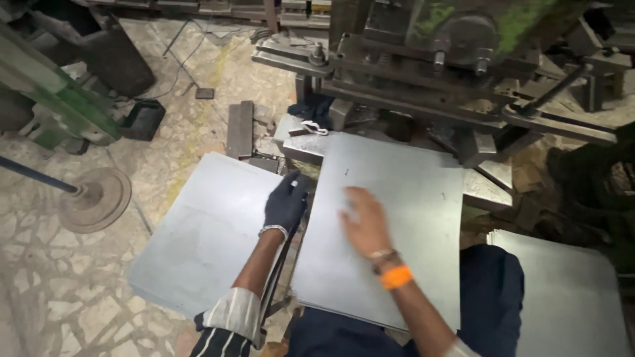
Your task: Operating a mechanical press machine to stamp holes or patterns into rectangular metal sheets.
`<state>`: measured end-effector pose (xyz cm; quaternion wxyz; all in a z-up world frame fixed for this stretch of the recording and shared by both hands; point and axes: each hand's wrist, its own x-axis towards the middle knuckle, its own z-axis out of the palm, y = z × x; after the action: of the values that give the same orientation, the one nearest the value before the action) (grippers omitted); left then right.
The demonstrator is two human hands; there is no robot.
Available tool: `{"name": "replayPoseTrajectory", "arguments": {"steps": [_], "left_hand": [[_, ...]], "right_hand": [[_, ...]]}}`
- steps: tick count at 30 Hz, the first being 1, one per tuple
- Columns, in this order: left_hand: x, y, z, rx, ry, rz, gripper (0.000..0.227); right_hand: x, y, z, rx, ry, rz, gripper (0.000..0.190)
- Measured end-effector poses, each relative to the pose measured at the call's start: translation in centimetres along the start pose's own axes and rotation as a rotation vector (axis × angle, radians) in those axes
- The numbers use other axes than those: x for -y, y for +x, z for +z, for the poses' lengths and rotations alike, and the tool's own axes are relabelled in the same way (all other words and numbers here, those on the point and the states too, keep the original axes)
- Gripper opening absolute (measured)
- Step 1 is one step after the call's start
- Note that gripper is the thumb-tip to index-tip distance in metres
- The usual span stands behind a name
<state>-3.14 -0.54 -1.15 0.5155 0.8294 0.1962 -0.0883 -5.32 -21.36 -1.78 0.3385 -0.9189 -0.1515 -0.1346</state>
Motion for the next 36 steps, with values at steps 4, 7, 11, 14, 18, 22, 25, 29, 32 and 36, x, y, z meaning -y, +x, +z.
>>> {"name": "replayPoseTrajectory", "arguments": {"steps": [4,7,11,14,18,22,25,29,32,36], "left_hand": [[8.2,5.9,-2.8,-0.247,0.248,-0.013,0.048],[11.9,6.4,-6.5,-0.541,0.549,0.176,0.051],[13.6,5.6,-9.9,-0.689,0.680,0.275,0.059],[14.7,5.2,-12.1,-0.858,0.907,0.393,0.061],[21.4,6.7,-15.5,-0.651,0.876,-0.025,0.091],[26.9,9.4,-18.1,-0.578,0.768,-0.367,0.105],[26.0,9.3,-18.2,-0.624,0.832,-0.346,0.100],[28.5,10.1,-18.5,-0.669,0.816,-0.286,0.094],[28.5,9.7,-19.8,-0.638,0.818,-0.239,0.093],[26.5,8.1,-20.9,-0.522,0.555,-0.297,0.088]], "right_hand": [[3.7,2.9,10.4,0.316,0.011,-0.194,0.046],[3.8,4.8,17.7,0.747,-0.155,-0.084,0.064],[4.9,4.8,20.7,0.863,-0.216,-0.097,0.064],[6.3,4.8,21.8,0.958,-0.235,-0.039,0.068],[8.3,4.7,20.7,1.022,-0.339,-0.024,0.078],[10.2,4.6,20.1,1.170,-0.383,0.011,0.081],[11.9,3.8,20.6,1.241,-0.472,-0.003,0.081],[13.2,3.5,19.8,1.265,-0.492,0.021,0.083],[13.0,3.2,19.8,1.281,-0.506,0.018,0.084],[12.0,2.4,21.1,1.258,-0.523,0.020,0.083]]}}
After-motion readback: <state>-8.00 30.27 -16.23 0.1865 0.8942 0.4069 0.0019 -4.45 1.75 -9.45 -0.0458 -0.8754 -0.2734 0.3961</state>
